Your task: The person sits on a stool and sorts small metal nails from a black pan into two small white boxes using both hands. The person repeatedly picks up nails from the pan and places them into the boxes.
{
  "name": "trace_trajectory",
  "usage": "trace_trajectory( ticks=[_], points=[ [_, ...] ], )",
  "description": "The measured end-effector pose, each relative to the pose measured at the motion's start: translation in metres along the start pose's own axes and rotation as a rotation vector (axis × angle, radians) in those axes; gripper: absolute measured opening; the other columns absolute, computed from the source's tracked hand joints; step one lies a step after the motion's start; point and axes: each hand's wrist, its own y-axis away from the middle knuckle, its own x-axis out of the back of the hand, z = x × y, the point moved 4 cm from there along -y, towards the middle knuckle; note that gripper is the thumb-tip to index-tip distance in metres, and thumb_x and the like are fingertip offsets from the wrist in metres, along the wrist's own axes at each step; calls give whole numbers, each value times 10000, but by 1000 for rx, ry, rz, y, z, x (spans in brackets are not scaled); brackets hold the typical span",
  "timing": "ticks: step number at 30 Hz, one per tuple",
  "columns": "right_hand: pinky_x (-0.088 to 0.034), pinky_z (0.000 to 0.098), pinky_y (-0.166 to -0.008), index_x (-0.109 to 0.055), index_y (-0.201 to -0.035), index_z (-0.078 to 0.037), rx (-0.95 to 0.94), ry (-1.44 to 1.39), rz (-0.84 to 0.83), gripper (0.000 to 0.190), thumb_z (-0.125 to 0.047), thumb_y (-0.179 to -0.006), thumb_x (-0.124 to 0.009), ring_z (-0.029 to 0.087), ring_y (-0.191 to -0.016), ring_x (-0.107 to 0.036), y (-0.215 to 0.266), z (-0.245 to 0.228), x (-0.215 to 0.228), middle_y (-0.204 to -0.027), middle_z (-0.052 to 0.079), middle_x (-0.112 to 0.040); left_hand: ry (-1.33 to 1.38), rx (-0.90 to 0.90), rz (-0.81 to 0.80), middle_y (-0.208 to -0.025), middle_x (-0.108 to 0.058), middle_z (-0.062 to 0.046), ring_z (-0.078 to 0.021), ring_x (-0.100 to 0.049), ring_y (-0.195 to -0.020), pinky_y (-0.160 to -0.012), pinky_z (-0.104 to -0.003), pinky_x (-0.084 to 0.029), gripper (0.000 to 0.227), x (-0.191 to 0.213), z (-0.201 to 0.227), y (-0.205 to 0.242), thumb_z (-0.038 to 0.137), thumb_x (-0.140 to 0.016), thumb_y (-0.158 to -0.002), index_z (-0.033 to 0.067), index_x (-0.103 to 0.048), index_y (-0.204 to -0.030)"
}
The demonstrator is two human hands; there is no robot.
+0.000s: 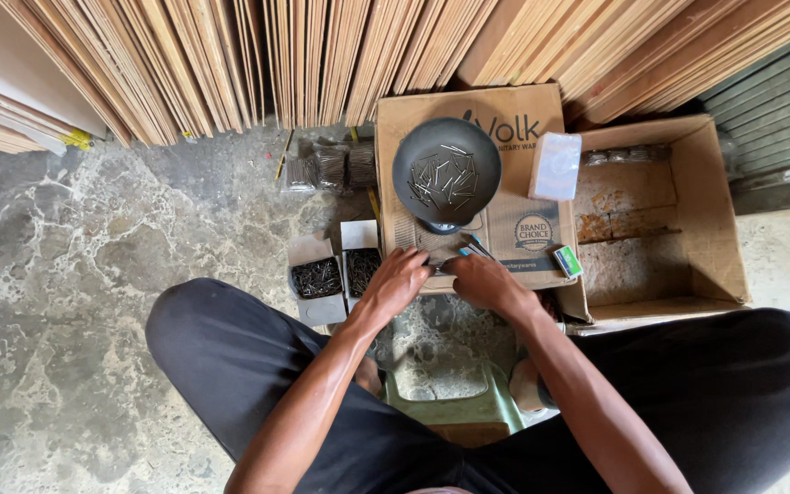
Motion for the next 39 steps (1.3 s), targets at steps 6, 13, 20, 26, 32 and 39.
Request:
trace_trajectory(
  ticks=[6, 13, 20, 26, 32, 39],
  points=[
    [-538, 377, -682, -660, -929, -79, -76, -171, 341, 153, -164, -852, -558, 287, -765, -653, -16, 3, 52, -830, 132, -643, -58, -12, 92, -856, -532, -119, -257, -494, -735, -598, -353, -419, 183, 12, 11, -7, 81, -434, -859, 73, -590, -764],
    [-521, 370, -750, -649, -925, -129, -114, 70, 532, 209, -269, -771, -627, 283, -912, -584, -103, 43, 19, -879, 93, -594, -104, 105, -12, -915, -525, -120, -229, -488, -766, -601, -321, -405, 204, 35, 28, -12, 32, -449, -864, 63, -624, -763],
    [-540, 407, -691, -675, -809, -63, -218, 169, 363, 298, -347, -721, -700, 303, -841, -635, -133, 42, 16, -770, 134, -641, -175, 106, 7, -940, -500, -110, -244, -492, -764, -564, -341, -415, 100, 49, 29, -14, 36, -540, -816, 61, -608, -748],
    [-531, 423, -734, -642, -871, -48, -119, 116, 460, 305, -287, -700, -722, 323, -933, -588, -132, 35, 36, -863, 145, -619, -202, 119, -5, -923, -500, -108, -238, -502, -766, -586, -334, -420, 94, 35, 25, -12, 29, -566, -799, 71, -600, -722],
    [-536, 399, -737, -639, -905, -71, -94, 163, 415, 308, -304, -720, -717, 287, -956, -575, -152, 52, 17, -891, 106, -610, -192, 124, -12, -915, -492, -100, -232, -504, -766, -589, -334, -418, 102, 34, 23, -14, 37, -563, -801, 74, -580, -707],
    [-537, 454, -718, -628, -946, -40, -81, 33, 406, 312, -246, -725, -704, 339, -904, -608, -134, 54, 27, -854, 148, -624, -209, 104, 6, -886, -503, -98, -231, -505, -776, -592, -331, -414, 114, 33, 22, -11, 22, -559, -796, 86, -619, -723]
  ],
)
